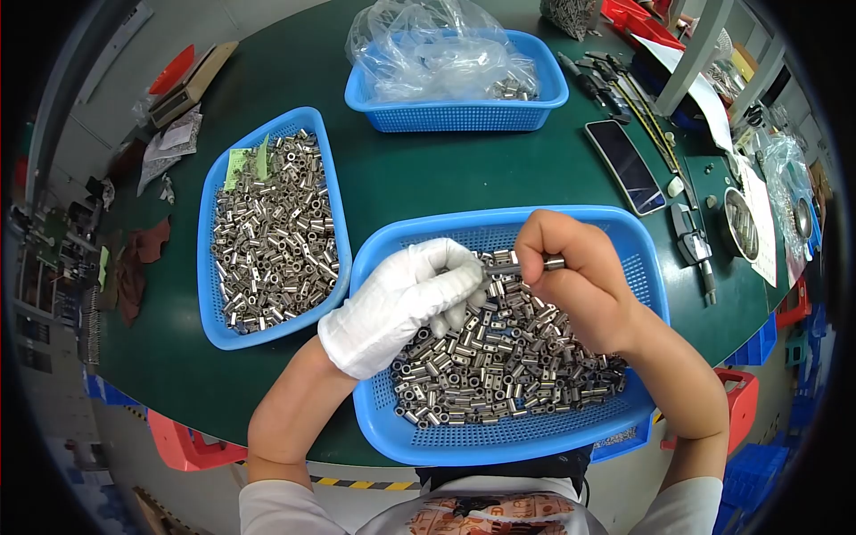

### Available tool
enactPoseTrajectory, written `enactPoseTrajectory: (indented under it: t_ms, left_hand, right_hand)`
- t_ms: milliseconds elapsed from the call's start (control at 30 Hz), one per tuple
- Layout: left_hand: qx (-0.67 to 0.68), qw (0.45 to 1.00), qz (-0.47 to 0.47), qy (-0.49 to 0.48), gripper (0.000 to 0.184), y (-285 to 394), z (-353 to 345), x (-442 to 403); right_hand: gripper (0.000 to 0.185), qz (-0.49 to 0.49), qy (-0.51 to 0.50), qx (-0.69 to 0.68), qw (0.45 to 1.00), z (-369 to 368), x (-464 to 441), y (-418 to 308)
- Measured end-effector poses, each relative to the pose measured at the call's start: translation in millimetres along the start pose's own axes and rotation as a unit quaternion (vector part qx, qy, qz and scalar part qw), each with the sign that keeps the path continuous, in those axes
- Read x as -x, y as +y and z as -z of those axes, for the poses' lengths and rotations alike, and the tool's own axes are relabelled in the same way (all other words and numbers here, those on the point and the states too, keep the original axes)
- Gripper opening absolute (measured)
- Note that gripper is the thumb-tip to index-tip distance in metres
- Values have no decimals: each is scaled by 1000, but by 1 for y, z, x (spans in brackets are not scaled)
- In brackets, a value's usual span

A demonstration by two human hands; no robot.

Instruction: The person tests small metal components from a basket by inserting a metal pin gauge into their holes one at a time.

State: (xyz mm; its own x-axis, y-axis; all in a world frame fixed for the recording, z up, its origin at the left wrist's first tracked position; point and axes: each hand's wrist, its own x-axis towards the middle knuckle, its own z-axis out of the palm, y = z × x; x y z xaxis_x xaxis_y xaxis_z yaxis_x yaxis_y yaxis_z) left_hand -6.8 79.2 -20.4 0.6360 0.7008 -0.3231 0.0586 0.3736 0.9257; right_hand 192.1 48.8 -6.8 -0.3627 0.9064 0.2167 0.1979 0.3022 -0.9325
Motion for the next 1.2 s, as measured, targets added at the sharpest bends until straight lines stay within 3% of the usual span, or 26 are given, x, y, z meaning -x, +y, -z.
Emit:
enactPoseTrajectory:
  t_ms: [500, 700, 800, 900, 1000, 1100, 1200]
  left_hand:
    - [-80, 996, 12, 32, 23, 1, -5, 2]
    - [-68, 997, 24, 13, 23, 2, -6, 2]
    - [-41, 999, 6, 26, 23, -1, -3, 1]
    - [-36, 999, 1, 32, 21, -1, -4, 1]
    - [-52, 998, 10, 39, 21, 1, -6, 3]
    - [-52, 998, 8, 43, 23, 1, -6, 3]
    - [3, 999, 2, 40, 27, 6, -9, 5]
  right_hand:
    - [8, -92, -51, -53, 993, 3, -3, 8]
    - [9, -29, -48, 16, 998, 4, -2, 0]
    - [8, -38, -28, -79, 996, 0, -1, 10]
    - [6, 2, -32, -33, 999, -3, -2, 6]
    - [5, -65, -65, -103, 990, -1, -1, 8]
    - [4, -67, -72, -120, 988, 1, -3, 8]
    - [4, -27, -20, -99, 994, -1, -3, 7]
